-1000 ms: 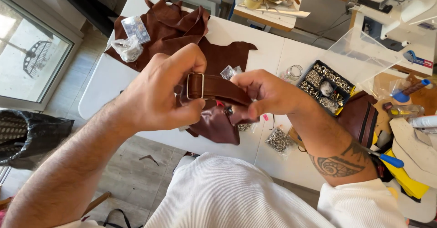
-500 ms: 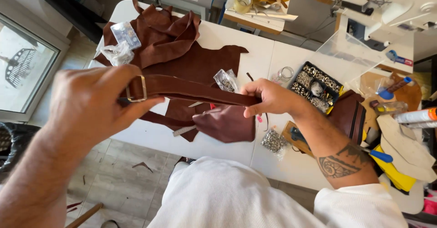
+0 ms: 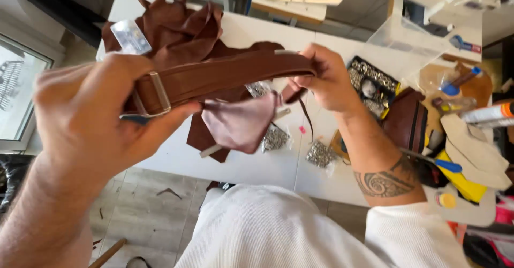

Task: Assembling a leather bag by setting rivets with a hand press and attaching a shoulder strap

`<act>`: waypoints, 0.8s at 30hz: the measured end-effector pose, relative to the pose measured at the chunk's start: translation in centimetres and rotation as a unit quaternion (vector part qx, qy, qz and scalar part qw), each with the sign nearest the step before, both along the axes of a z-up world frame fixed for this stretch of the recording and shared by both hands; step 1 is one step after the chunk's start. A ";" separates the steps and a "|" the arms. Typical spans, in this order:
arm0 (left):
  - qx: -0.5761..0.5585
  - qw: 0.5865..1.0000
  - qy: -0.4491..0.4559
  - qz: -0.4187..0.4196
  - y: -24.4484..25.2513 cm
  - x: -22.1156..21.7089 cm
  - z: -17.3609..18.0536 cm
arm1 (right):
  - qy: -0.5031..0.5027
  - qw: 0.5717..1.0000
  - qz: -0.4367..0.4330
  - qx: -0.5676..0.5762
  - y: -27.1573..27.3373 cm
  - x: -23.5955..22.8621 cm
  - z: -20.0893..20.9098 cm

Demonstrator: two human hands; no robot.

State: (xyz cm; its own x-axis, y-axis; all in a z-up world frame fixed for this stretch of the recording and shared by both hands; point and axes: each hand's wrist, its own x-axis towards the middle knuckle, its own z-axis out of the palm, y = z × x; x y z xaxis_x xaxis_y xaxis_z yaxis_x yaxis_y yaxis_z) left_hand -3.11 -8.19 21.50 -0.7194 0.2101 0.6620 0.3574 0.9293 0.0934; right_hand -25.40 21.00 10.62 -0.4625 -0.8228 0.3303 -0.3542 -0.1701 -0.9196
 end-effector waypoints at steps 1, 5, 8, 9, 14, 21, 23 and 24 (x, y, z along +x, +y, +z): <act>-0.009 1.000 0.016 0.004 -0.1 0.0 -0.2 | -0.009 0.999 0.011 0.030 -0.4 0.4 -0.2; -0.059 0.998 0.020 0.027 -0.3 -0.3 0.7 | 0.089 0.989 -0.073 0.098 -0.4 -1.2 -6.4; -0.073 0.996 0.008 0.054 -0.1 -0.8 1.0 | 0.118 0.987 -0.085 0.062 0.2 0.9 -6.2; -0.074 0.996 0.003 0.052 0.0 -0.2 1.7 | 0.114 0.988 -0.086 0.062 0.1 1.4 -8.1; -0.059 0.995 -0.050 0.070 0.3 0.3 2.4 | -0.004 0.976 -0.208 0.056 -1.0 2.9 -15.1; 0.006 0.980 -0.166 0.112 0.6 2.2 3.4 | 0.109 0.946 -0.302 -0.041 -2.0 4.3 -16.5; 0.090 0.950 -0.241 0.178 -0.5 2.5 2.3 | 0.140 0.919 -0.362 -0.073 -1.4 4.4 -16.5; 0.090 0.950 -0.240 0.180 -1.6 2.9 1.4 | 0.140 0.919 -0.360 -0.074 -0.6 3.8 -17.1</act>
